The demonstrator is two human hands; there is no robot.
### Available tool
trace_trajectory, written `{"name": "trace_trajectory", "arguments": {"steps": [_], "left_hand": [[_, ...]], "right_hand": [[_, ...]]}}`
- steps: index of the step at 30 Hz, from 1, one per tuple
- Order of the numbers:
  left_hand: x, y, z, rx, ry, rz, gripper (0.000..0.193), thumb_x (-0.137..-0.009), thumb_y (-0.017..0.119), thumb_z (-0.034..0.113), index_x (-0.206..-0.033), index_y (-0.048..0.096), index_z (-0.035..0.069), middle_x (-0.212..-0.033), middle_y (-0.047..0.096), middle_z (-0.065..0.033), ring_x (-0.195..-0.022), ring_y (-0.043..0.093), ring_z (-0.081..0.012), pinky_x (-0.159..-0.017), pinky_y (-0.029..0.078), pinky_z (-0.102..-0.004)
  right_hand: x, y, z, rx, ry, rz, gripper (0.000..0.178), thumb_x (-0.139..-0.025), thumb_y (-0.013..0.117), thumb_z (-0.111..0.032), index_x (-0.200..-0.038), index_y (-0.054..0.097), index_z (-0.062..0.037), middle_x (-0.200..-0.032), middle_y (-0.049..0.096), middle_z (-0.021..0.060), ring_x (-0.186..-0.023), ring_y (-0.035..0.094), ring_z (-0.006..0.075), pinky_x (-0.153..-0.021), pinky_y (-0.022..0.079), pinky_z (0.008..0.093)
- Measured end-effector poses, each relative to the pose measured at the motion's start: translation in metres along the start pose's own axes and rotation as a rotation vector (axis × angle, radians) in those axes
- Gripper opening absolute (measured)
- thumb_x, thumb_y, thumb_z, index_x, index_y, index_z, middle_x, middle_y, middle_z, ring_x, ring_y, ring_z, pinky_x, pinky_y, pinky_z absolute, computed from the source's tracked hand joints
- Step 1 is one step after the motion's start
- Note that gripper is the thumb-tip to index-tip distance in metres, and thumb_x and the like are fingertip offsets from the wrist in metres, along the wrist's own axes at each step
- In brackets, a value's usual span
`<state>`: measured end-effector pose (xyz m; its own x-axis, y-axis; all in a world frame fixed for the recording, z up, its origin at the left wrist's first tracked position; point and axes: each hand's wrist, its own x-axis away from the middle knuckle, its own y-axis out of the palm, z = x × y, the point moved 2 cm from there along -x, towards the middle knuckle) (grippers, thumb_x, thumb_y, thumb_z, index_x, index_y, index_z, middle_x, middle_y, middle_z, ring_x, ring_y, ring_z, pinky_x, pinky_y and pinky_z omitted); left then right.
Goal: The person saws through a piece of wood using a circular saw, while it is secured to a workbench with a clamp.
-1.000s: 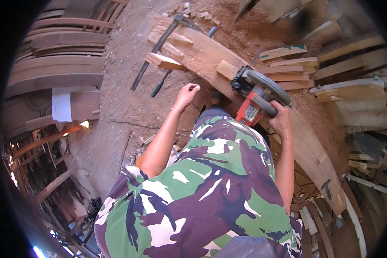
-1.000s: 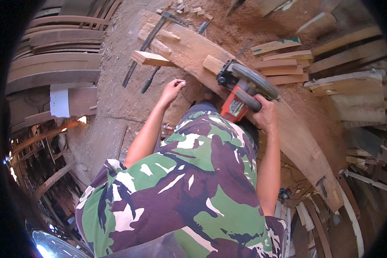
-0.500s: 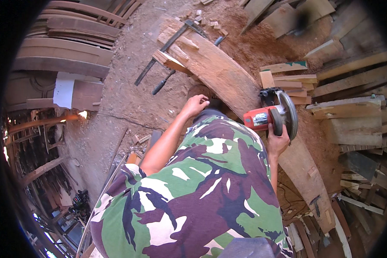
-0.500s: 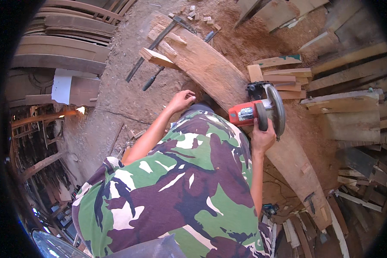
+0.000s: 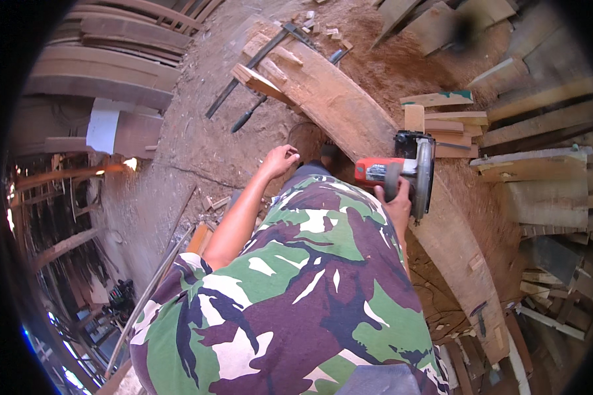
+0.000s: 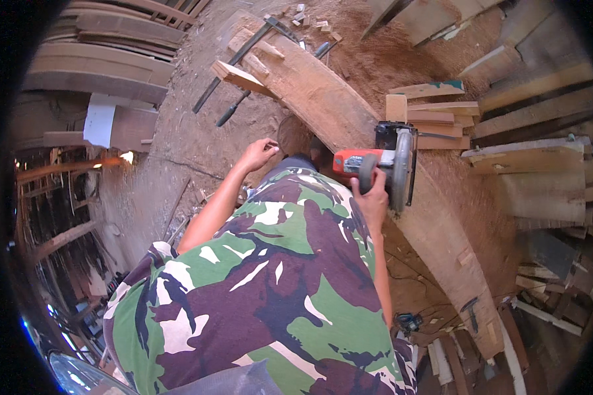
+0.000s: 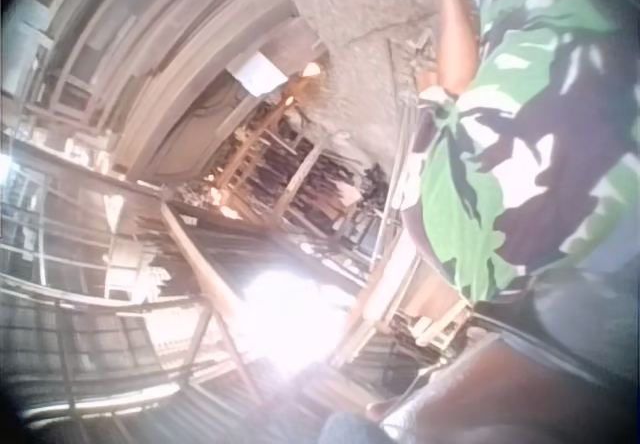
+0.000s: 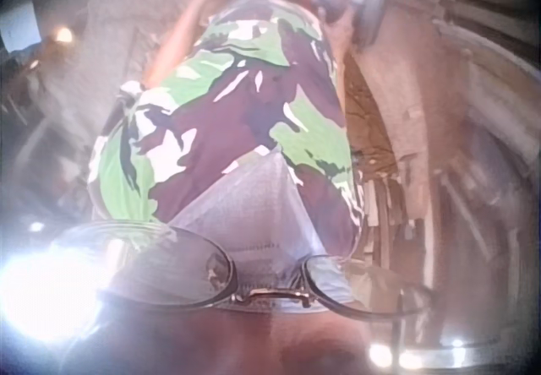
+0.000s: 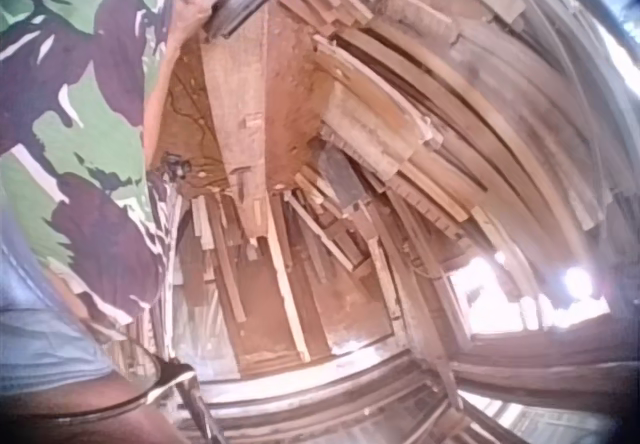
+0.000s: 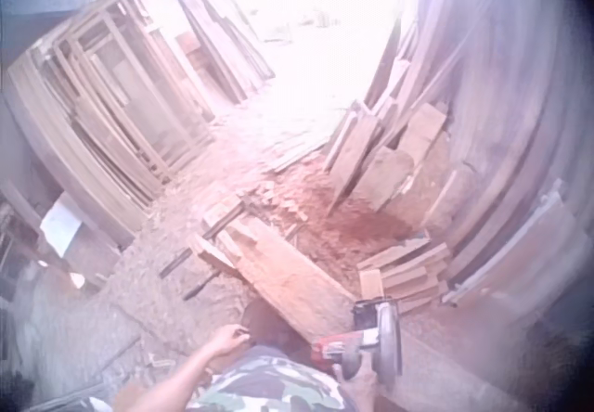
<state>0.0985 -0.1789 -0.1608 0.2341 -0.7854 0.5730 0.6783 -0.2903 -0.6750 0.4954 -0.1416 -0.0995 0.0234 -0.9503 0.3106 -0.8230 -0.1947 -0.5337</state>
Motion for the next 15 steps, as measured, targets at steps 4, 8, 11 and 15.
{"name": "trace_trajectory", "arguments": {"steps": [4, 8, 11, 15], "left_hand": [[0.019, 0.002, -0.011, 0.058, 0.000, 0.062, 0.041, -0.100, 0.073, 0.033, -0.126, 0.076, 0.002, -0.119, 0.080, -0.0195, -0.113, 0.076, -0.0336, -0.100, 0.059, -0.0446], [0.034, -0.003, -0.026, 0.097, -0.079, 0.000, 0.041, -0.103, 0.072, 0.031, -0.131, 0.074, 0.001, -0.129, 0.077, -0.0195, -0.119, 0.075, -0.0334, -0.103, 0.057, -0.0433], [0.032, -0.006, -0.067, 0.120, -0.091, 0.008, 0.042, -0.102, 0.073, 0.032, -0.129, 0.074, 0.001, -0.126, 0.078, -0.0204, -0.118, 0.075, -0.0327, -0.102, 0.058, -0.0431], [0.019, -0.022, -0.107, 0.125, -0.118, 0.010, 0.043, -0.099, 0.075, 0.034, -0.126, 0.076, 0.000, -0.122, 0.078, -0.0225, -0.116, 0.075, -0.0339, -0.100, 0.058, -0.0435]], "right_hand": [[0.001, 0.030, 0.003, -0.051, 0.003, -0.103, 0.064, -0.094, 0.085, -0.039, -0.141, 0.053, -0.0103, -0.114, 0.075, 0.0310, -0.111, 0.070, 0.0538, -0.086, 0.057, 0.0590], [-0.012, 0.039, -0.011, -0.015, -0.055, 0.202, 0.054, -0.097, 0.082, -0.036, -0.136, 0.057, -0.0064, -0.110, 0.075, 0.0317, -0.107, 0.071, 0.0535, -0.085, 0.056, 0.0589], [-0.028, 0.052, -0.046, -0.096, -0.004, 0.277, 0.057, -0.098, 0.081, -0.035, -0.137, 0.055, -0.0017, -0.111, 0.074, 0.0339, -0.109, 0.071, 0.0540, -0.088, 0.054, 0.0586], [-0.033, 0.086, -0.055, -0.034, 0.040, 0.315, 0.058, -0.097, 0.084, -0.031, -0.137, 0.057, 0.0003, -0.116, 0.074, 0.0284, -0.111, 0.073, 0.0445, -0.095, 0.055, 0.0503]]}}
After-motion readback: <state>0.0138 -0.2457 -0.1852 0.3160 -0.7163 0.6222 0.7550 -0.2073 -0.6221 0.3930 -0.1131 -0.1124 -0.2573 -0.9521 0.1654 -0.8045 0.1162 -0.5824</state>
